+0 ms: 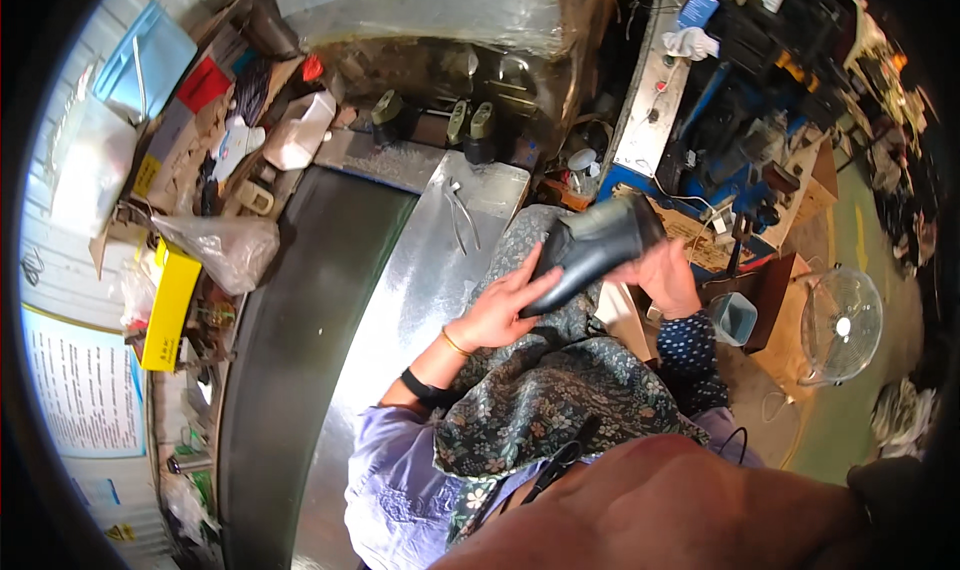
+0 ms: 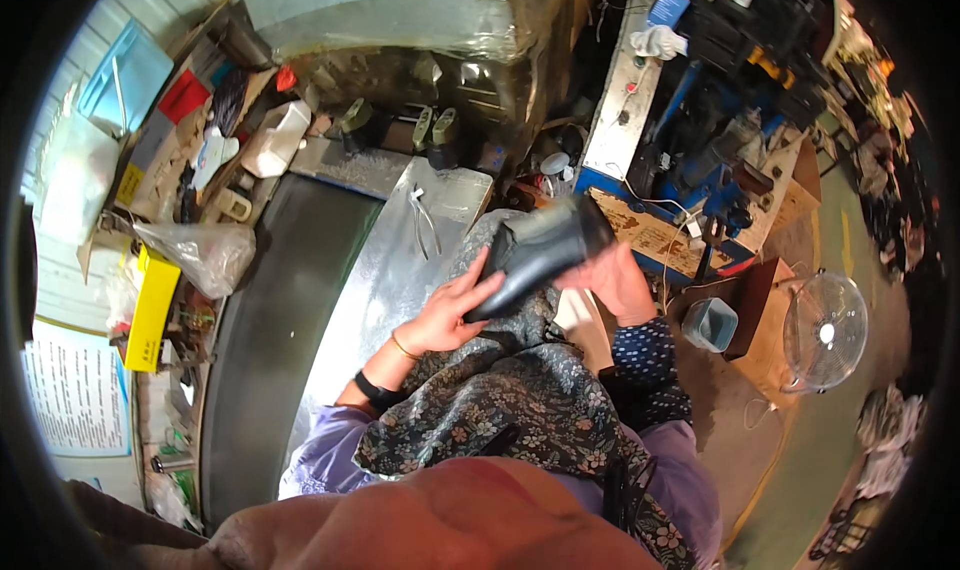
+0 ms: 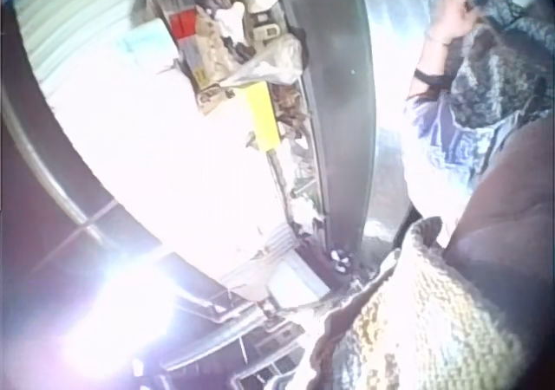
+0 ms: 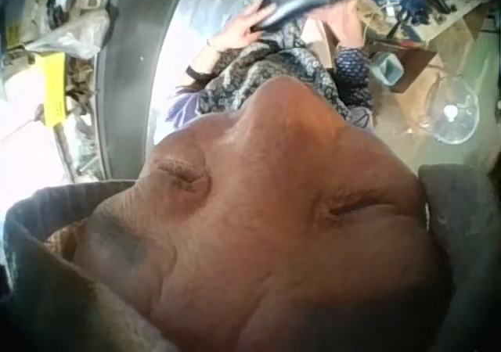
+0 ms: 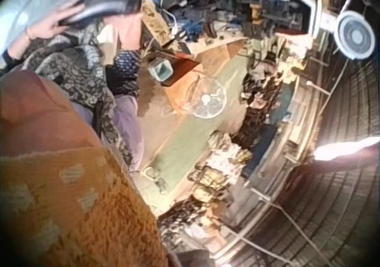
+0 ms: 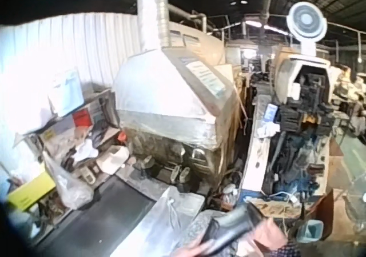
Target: Hand-lasting a shoe upper onto a form and using a shoe manufacturing machine.
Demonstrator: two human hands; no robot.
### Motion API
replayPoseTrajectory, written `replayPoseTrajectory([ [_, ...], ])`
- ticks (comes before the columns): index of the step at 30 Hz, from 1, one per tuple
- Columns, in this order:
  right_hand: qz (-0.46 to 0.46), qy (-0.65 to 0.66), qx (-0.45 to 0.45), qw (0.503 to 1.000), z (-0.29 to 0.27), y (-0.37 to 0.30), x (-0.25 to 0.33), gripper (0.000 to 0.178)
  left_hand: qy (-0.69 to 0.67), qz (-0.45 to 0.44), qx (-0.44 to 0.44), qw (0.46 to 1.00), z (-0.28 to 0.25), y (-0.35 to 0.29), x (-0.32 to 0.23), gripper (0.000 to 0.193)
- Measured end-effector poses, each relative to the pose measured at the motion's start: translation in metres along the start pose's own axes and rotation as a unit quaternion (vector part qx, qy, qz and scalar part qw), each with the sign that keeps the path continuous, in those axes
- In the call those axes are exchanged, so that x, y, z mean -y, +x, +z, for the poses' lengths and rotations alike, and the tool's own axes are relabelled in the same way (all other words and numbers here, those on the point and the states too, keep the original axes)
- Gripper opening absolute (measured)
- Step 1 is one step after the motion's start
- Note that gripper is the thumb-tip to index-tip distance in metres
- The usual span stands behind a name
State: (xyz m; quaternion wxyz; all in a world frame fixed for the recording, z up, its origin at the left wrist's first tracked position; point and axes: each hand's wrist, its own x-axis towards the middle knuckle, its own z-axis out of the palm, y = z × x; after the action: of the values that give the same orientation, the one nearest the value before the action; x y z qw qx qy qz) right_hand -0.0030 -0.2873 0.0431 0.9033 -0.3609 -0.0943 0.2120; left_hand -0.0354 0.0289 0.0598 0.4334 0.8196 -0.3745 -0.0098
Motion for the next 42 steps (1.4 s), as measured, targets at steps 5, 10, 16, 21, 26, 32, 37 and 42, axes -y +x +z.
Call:
replayPoseTrajectory([
  [5,0.116,-0.121,-0.1,0.981,-0.021,-0.036,-0.03,0.065,0.171,0.083,0.092,0.978,-0.028,-0.008,0.037,0.075],
  [10,0.163,0.049,-0.147,0.974,-0.014,-0.008,-0.054,0.067,0.099,-0.003,-0.024,0.995,-0.031,-0.006,0.063,0.057],
  [16,0.006,-0.013,-0.26,0.965,0.0,0.075,-0.024,0.054,0.116,-0.2,-0.176,0.957,-0.031,-0.073,0.112,0.051],
  [21,-0.074,-0.693,-0.169,0.696,-0.019,0.247,-0.058,0.079,0.108,-0.274,-0.206,0.933,-0.004,-0.11,0.126,0.039],
  [26,0.027,-0.785,-0.125,0.607,-0.06,0.402,-0.102,0.1,0.169,-0.258,-0.217,0.926,0.031,-0.103,0.132,0.028],
  [32,0.149,-0.679,-0.136,0.706,-0.123,0.397,-0.108,0.111,0.124,-0.269,-0.203,0.933,0.016,-0.098,0.127,0.031],
  [37,-0.045,-0.639,-0.113,0.759,-0.098,0.237,-0.104,0.06,-0.055,-0.287,-0.13,0.948,0.025,-0.092,0.111,0.035],
  [42,0.06,-0.824,-0.124,0.549,-0.081,0.075,-0.104,0.051,0.027,-0.271,-0.135,0.953,0.053,-0.072,0.114,0.025],
])
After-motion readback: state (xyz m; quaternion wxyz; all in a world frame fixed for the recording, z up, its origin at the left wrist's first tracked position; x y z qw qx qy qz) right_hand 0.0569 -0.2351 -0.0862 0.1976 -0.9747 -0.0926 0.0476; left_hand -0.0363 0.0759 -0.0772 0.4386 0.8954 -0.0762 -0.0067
